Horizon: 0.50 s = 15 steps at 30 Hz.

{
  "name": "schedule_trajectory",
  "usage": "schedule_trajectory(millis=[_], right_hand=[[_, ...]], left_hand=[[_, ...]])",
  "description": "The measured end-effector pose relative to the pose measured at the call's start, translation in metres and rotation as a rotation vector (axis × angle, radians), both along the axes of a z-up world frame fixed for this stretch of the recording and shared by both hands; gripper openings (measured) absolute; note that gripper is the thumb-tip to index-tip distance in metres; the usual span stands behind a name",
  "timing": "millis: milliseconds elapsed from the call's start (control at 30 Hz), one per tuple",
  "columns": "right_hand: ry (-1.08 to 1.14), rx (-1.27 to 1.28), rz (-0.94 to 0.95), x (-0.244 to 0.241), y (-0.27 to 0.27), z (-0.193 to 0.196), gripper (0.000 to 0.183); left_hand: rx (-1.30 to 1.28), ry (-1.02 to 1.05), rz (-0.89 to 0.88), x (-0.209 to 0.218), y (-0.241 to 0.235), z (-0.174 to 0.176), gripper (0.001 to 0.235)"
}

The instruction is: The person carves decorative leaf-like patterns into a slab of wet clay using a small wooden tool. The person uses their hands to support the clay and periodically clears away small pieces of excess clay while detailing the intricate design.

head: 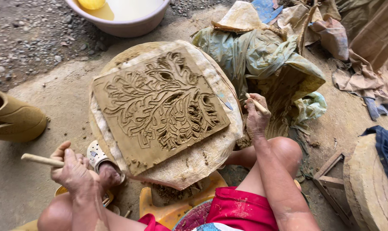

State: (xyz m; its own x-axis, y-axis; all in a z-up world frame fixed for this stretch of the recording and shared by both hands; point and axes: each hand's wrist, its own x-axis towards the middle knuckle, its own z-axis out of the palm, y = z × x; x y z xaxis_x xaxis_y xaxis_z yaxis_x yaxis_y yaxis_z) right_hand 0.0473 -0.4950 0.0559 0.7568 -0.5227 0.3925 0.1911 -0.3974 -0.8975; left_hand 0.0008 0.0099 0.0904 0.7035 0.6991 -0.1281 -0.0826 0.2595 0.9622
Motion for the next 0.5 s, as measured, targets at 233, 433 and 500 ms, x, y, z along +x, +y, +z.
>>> schedule_trajectory(millis=[233,433,500], right_hand=[[0.112,-0.087,-0.061,0.012,0.004,-0.008,0.018],[0.165,-0.169,-0.083,0.015,0.004,-0.013,0.02],[0.186,-0.18,-0.096,0.015,0.005,-0.013,0.02]], left_hand=[[-0.151,-0.093,-0.044,-0.009,0.009,0.005,0.017],[-0.161,-0.017,0.016,0.0,0.014,-0.015,0.011],[-0.125,0.0,-0.007,0.002,0.014,-0.019,0.011]])
